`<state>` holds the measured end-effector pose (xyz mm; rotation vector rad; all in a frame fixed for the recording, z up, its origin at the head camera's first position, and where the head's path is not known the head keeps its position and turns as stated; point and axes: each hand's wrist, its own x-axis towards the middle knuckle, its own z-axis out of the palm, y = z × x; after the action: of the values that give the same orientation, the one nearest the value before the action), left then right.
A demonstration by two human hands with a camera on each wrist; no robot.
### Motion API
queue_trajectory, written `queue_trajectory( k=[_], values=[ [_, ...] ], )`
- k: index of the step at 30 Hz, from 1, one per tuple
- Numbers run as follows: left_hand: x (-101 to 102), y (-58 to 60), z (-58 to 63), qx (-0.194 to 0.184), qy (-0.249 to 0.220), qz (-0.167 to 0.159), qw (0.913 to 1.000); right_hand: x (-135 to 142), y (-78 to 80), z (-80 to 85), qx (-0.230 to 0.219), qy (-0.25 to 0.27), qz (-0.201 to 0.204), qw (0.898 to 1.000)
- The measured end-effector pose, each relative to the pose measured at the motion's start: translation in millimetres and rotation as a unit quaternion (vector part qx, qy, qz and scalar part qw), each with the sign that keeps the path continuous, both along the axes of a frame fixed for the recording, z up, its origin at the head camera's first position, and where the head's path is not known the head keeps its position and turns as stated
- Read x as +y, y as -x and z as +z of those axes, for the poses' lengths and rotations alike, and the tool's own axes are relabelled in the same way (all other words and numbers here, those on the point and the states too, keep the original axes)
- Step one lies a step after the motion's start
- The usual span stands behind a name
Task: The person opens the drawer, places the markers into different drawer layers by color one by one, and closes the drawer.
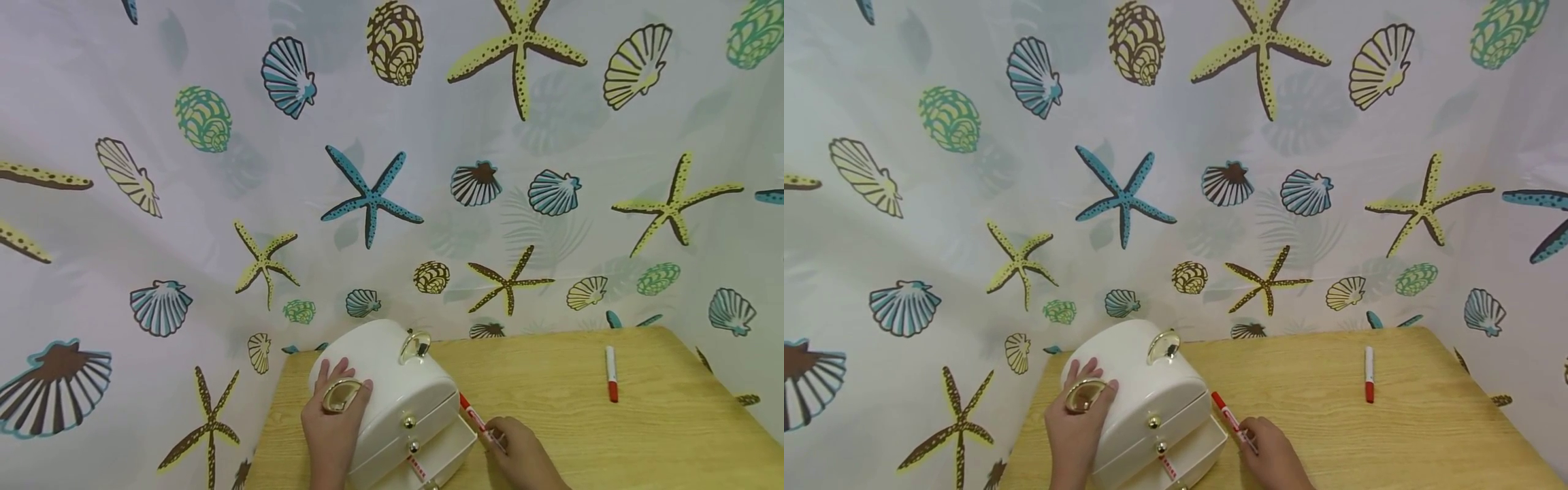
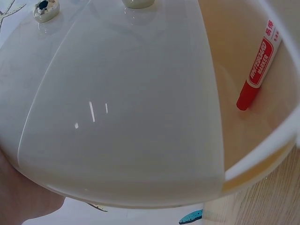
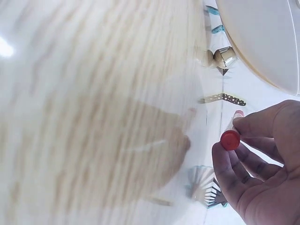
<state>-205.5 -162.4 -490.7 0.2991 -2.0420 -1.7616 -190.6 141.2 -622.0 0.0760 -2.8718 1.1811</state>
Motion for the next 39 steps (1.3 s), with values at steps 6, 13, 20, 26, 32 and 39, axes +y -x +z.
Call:
queue_trajectory(
  k=[6, 13, 20, 26, 32, 39],
  values=[
    [0, 0.8, 0.4, 0.007, -0.002, -0.001, 1.0, 0, -3.0, 5.1, 0.011, 0.007, 0.003, 1.0],
    [-1, -0.5, 0.5, 0.012, 0.004, -0.001, 0.9999, 1, -6.7, 7.8, 0.014, 0.021, -0.011, 1.0],
    [0, -1.1, 2.7, -0.004, 0.01, 0.002, 0.9999, 0, -10.0, 13.4, -0.013, 0.057, -0.029, 0.998],
    [0, -1.3, 3.2, -0.008, 0.009, 0.0, 0.9999, 2, -10.7, 17.4, -0.024, 0.065, -0.033, 0.997],
    [0, -0.9, 1.6, -0.004, 0.005, -0.001, 1.0, 1, -12.1, 23.8, -0.016, 0.065, -0.04, 0.997],
    [0, -1.3, 0.5, 0.0, 0.007, 0.0, 1.0, 0, -14.5, 29.9, -0.014, 0.078, -0.048, 0.996]
  ],
)
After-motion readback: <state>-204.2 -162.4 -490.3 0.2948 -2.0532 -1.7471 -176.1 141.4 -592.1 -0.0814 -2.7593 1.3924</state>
